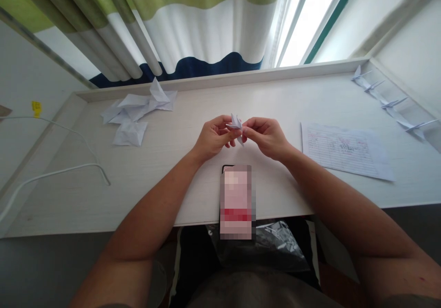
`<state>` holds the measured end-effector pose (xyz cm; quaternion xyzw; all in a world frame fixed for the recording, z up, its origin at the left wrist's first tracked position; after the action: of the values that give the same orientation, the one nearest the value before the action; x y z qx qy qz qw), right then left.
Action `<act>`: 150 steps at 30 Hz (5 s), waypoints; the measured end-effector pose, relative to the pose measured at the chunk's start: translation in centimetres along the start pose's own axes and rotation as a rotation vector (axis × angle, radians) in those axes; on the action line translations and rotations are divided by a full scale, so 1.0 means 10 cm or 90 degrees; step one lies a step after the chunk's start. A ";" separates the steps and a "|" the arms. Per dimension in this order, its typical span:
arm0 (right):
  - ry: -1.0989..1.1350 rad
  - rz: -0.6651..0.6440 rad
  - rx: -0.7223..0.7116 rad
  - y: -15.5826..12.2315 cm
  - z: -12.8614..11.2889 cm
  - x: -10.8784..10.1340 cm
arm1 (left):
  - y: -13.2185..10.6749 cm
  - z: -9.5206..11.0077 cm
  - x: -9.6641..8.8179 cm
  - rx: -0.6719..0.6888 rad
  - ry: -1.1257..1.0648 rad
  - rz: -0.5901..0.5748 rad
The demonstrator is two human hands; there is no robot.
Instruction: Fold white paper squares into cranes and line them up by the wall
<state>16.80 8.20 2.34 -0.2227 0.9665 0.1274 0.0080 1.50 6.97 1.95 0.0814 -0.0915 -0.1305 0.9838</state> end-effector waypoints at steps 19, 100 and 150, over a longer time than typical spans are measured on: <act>-0.221 0.175 -0.115 -0.09 -0.07 -0.10 | 0.00 -0.04 -0.04 0.010 0.052 0.071; -0.223 0.081 -0.189 -0.04 -0.20 -0.16 | -0.06 -0.02 0.05 0.045 0.197 -0.043; -0.390 0.135 -0.361 -0.18 -0.52 -0.14 | -0.21 0.42 0.15 0.463 0.674 -0.002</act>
<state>19.10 5.94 7.04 -0.0671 0.8637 0.4485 0.2197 1.61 4.00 5.92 0.4631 0.3682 -0.0346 0.8054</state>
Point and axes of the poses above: each hand's wrist, its own y-axis towards the middle knuckle, its own x-axis out of the palm, z = x × y, the point moved 7 cm from there along y, towards the middle knuckle, and after that the axes turned 6 degrees about -y, right-handed, at the moved point
